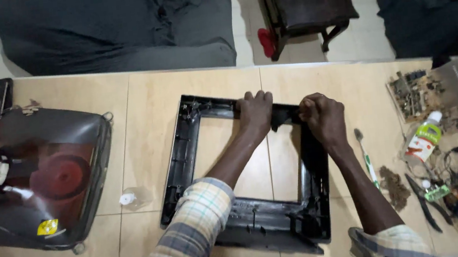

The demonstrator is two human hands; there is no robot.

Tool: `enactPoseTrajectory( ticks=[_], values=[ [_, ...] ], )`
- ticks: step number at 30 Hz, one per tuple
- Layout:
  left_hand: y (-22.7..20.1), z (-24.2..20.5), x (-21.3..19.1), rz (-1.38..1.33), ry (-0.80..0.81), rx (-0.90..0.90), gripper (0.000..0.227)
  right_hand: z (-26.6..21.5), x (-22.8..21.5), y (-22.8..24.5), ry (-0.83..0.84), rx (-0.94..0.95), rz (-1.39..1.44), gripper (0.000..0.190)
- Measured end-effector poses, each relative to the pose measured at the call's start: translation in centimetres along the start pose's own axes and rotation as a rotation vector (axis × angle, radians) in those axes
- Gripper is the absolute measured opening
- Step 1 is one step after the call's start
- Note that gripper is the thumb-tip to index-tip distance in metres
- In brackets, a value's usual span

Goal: Cleaning the front bezel of a CRT monitor by scraping dirt from crevices and wiping surfaces.

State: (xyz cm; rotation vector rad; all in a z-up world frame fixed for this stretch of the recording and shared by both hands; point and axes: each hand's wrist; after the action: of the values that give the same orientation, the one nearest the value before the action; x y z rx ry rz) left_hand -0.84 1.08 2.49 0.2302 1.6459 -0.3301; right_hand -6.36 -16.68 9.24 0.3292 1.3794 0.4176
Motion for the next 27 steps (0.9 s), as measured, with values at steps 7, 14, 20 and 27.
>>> enactPoseTrajectory(
  ticks=[7, 14, 20, 27],
  values=[
    [-0.2, 1.1, 1.8, 0.041, 0.015, -0.019, 0.058, -3.6, 3.9, 5.7, -0.086, -0.181, 0.234, 0.017],
    [-0.1, 0.0, -0.1, 0.058, 0.003, 0.027, 0.064, -5.1, 3.6, 3.8, -0.023, 0.404, 1.358, 0.024],
    [-0.3, -2.5, -1.7, -0.024, 0.011, 0.171, 0.08, -7.2, 4.2, 0.9, 0.006, 0.542, 1.471, 0.021],
    [0.9, -8.6, -7.4, -0.532, 0.101, 0.212, 0.051, -8.7, 1.6, 0.3, -0.018, 0.59, 1.476, 0.021]
  ],
)
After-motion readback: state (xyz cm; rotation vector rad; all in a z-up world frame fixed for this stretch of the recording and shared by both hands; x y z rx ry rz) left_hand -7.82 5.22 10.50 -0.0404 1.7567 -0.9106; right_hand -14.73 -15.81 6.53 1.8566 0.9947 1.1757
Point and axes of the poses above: each hand's wrist, its own z-axis towards the middle knuckle, its own x-axis out of the palm, y = z × x, and after that the axes turned 2 degrees about -z, right-handed
